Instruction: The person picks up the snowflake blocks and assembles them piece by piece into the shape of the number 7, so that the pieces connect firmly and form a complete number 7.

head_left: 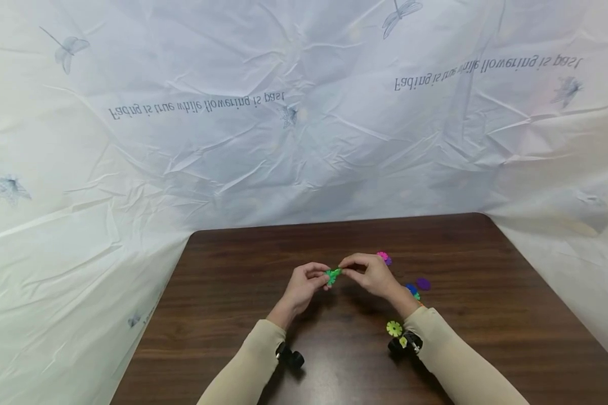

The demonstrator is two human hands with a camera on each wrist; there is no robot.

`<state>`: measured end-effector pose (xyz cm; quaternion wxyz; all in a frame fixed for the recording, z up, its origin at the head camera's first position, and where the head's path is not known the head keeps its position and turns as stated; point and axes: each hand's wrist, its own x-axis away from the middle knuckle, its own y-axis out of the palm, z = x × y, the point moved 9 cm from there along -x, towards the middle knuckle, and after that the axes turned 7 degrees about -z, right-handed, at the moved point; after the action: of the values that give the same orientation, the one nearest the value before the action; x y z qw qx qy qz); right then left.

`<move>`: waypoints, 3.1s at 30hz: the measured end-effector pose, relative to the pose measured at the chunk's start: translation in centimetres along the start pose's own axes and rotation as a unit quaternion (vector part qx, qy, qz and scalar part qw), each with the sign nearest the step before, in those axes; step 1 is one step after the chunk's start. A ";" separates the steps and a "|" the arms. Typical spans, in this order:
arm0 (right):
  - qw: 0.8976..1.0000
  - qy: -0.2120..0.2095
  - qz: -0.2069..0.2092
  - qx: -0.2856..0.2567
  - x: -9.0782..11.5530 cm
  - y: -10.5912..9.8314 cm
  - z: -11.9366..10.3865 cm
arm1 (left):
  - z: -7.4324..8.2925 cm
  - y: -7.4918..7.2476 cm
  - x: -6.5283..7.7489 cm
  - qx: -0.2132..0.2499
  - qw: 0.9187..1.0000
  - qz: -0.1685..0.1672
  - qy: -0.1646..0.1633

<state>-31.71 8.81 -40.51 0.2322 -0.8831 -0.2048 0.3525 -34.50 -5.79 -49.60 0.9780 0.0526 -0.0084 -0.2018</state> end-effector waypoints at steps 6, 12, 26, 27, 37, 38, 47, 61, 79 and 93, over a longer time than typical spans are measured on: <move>0.999 0.020 0.006 0.028 0.5 -0.5 1.9 | -0.1 -0.2 0.1 0.003 1.000 0.005 -0.003; 0.998 0.055 -0.004 0.038 1.4 -1.1 4.6 | 0.1 -0.2 0.1 0.007 1.000 0.009 0.006; 0.989 0.100 -0.038 0.099 2.7 -3.1 6.2 | 0.1 -0.4 0.2 0.019 1.000 -0.002 -0.004; 0.988 0.107 -0.041 0.103 2.8 -3.1 6.4 | 0.0 -0.4 0.2 0.018 1.000 -0.001 -0.005; 0.972 0.167 -0.088 0.138 4.3 -2.8 8.2 | 0.1 -0.6 0.4 0.016 1.000 -0.001 -0.005; 0.970 0.174 -0.095 0.139 4.4 -2.7 8.4 | 0.1 -0.6 0.4 0.014 1.000 -0.001 -0.005; 0.949 0.233 -0.159 0.136 5.4 -1.9 10.0 | -0.1 -0.9 0.5 0.016 1.000 -0.005 -0.004; 0.937 0.209 -0.216 0.178 5.8 -1.0 10.0 | 0.0 -0.8 0.4 0.040 0.999 0.001 -0.002; 0.949 0.187 -0.183 0.173 5.8 -1.3 9.7 | -0.1 -0.9 0.6 0.060 0.998 0.004 0.008; 0.962 0.201 -0.143 0.116 4.7 -1.6 9.5 | -0.2 -0.7 0.3 0.063 0.998 -0.004 0.014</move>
<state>-35.67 15.09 -48.20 0.4171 -0.8644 -0.2358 0.1523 -34.52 -6.49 -49.88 0.9720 0.1169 -0.0077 -0.2037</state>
